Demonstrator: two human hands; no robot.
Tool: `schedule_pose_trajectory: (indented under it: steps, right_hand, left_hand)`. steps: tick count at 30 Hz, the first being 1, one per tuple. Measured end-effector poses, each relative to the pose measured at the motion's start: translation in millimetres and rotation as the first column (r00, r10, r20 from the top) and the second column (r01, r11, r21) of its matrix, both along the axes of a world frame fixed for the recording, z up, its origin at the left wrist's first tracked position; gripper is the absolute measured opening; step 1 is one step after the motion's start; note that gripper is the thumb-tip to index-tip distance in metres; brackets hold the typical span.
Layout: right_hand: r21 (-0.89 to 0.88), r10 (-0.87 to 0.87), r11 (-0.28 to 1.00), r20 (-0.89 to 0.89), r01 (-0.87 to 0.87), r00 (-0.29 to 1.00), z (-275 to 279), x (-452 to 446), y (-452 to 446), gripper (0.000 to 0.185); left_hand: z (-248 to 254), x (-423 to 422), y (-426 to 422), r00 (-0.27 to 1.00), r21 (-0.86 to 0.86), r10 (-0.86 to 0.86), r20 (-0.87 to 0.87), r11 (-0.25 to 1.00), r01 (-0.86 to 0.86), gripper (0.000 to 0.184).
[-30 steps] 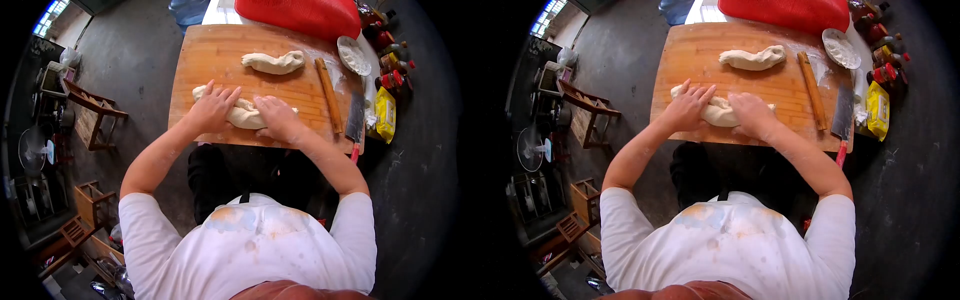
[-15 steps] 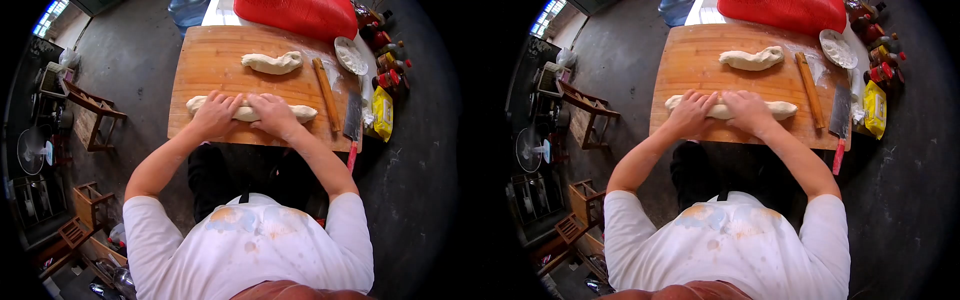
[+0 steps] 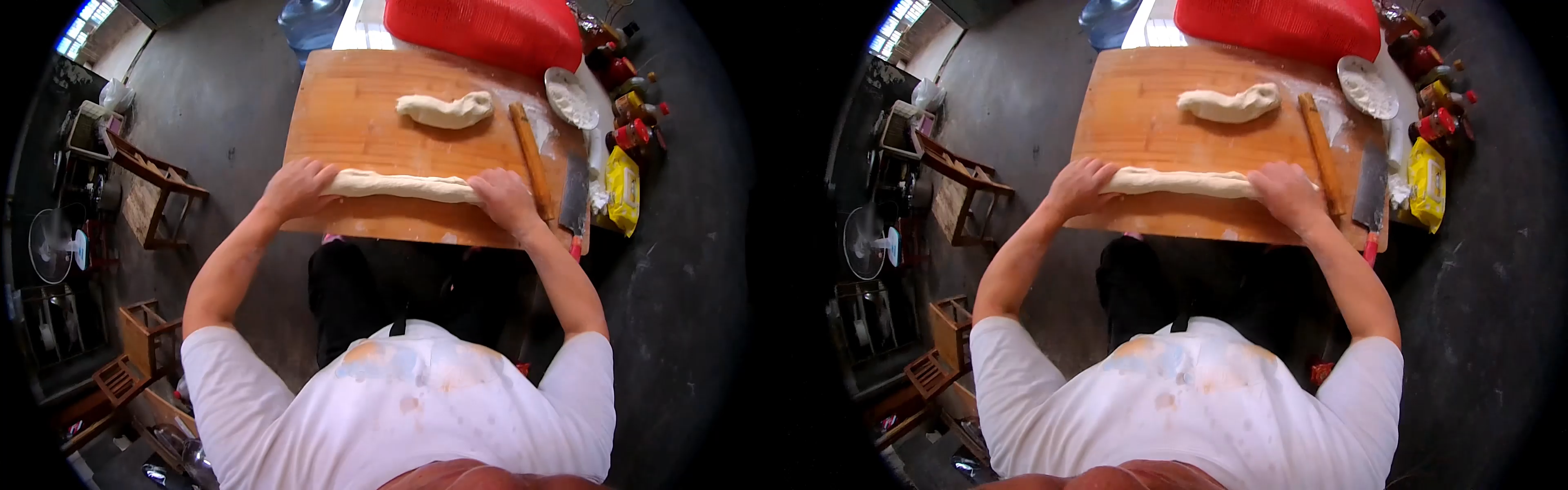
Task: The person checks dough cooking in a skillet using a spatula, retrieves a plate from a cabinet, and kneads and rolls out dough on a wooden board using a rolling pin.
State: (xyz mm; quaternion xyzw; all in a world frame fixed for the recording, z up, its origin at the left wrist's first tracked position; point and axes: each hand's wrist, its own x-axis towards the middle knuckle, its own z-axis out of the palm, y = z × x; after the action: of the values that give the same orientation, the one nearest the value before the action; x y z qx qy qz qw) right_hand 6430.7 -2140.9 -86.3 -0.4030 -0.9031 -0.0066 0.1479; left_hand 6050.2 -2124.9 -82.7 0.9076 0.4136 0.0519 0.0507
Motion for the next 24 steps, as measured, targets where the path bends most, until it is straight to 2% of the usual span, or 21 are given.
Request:
schedule_pose_trajectory:
  steps: [1,2,3,4,5,6,7,8,10,11,12,13,14,15,17,18,19,20,21,23,24]
  right_hand:
    - [0.032,-0.015,0.999,-0.002,0.015,1.0,-1,14,1,0.013]
    - [0.047,-0.033,0.998,-0.007,0.033,0.999,1,18,-4,0.011]
    - [-0.1,-0.119,0.986,0.145,0.134,0.982,2,20,-11,0.029]
    - [-0.11,-0.125,0.984,0.142,0.141,0.982,4,16,-19,0.029]
    - [-0.054,-0.184,0.98,0.091,0.19,0.979,10,8,-21,0.043]
    - [0.002,-0.237,0.971,0.037,0.237,0.971,16,-3,-19,0.058]
    - [-0.155,-0.24,0.953,0.134,0.26,0.962,21,-14,-20,0.083]
    - [-0.169,-0.241,0.95,0.134,0.261,0.961,18,-30,-23,0.083]
    - [-0.054,-0.125,0.991,-0.037,0.123,0.991,6,-63,-19,0.067]
    - [-0.046,-0.126,0.991,-0.04,0.124,0.991,-2,-74,-15,0.067]
    - [-0.112,-0.112,0.987,-0.003,0.111,0.994,-10,-82,-12,0.058]
    - [-0.183,-0.095,0.978,0.034,0.1,0.995,-14,-86,-9,0.049]
    - [-0.185,-0.098,0.977,0.032,0.103,0.995,-9,-84,-4,0.049]
    - [-0.233,-0.084,0.968,0.047,0.093,0.995,2,-81,3,0.043]
    - [-0.278,-0.07,0.957,0.063,0.085,0.996,8,-81,6,0.038]
    - [-0.066,-0.118,0.991,-0.047,0.115,0.992,7,-84,5,0.037]
    - [0.143,-0.14,0.976,-0.164,0.164,0.977,5,-88,4,0.037]
    - [0.143,-0.14,0.976,-0.161,0.163,0.977,-1,-93,4,0.037]
    - [0.196,-0.169,0.962,-0.12,0.19,0.978,-9,-99,3,0.037]
    - [0.258,-0.198,0.943,-0.08,0.213,0.977,-13,-100,7,0.038]
    - [0.169,-0.184,0.967,-0.063,0.192,0.981,-13,-100,9,0.039]
  left_hand:
    - [4,-7,-1,0.996,-0.003,0.061,-0.06,0.998,-0.061,0.04]
    - [5,-4,-3,0.997,-0.015,0.055,-0.06,0.998,-0.056,0.04]
    - [4,0,-5,0.993,-0.023,0.088,-0.077,0.996,-0.09,0.041]
    - [6,4,-5,0.988,-0.023,0.12,-0.096,0.992,-0.123,0.043]
    - [19,17,-13,0.988,-0.011,0.146,-0.053,0.989,-0.146,0.055]
    - [20,28,-22,0.986,0.16,0.162,-0.031,0.975,-0.155,0.068]
    - [20,44,-23,0.992,0.175,0.127,0.02,0.976,-0.129,0.072]
    - [21,60,-28,0.994,0.182,0.09,0.068,0.978,-0.101,0.075]
    - [9,95,-27,0.995,0.106,0.078,0.059,0.991,-0.083,0.075]
    - [6,108,-22,0.997,0.039,0.063,0.054,0.997,-0.065,0.075]
    - [7,118,-16,0.997,0.044,0.061,0.054,0.997,-0.064,0.075]
    - [10,127,-9,0.994,-0.128,0.108,-0.032,0.985,-0.112,0.066]
    - [12,131,-3,0.982,-0.293,0.138,-0.126,0.941,-0.17,0.058]
    - [16,133,4,0.983,-0.294,0.134,-0.128,0.941,-0.167,0.058]
    - [21,135,19,0.983,-0.528,0.179,-0.049,0.83,-0.178,0.047]
    - [21,135,24,0.983,-0.526,0.179,-0.046,0.832,-0.177,0.047]
    - [19,133,29,0.981,-0.605,0.175,0.085,0.792,-0.089,0.044]
    - [17,132,33,0.96,-0.668,0.18,0.215,0.745,0.01,0.041]
    - [13,132,37,0.942,-0.713,0.192,0.275,0.698,0.066,0.043]
    - [4,130,45,0.944,-0.726,0.166,0.285,0.68,0.1,0.042]
    - [0,128,46,0.946,-0.744,0.143,0.291,0.655,0.13,0.041]
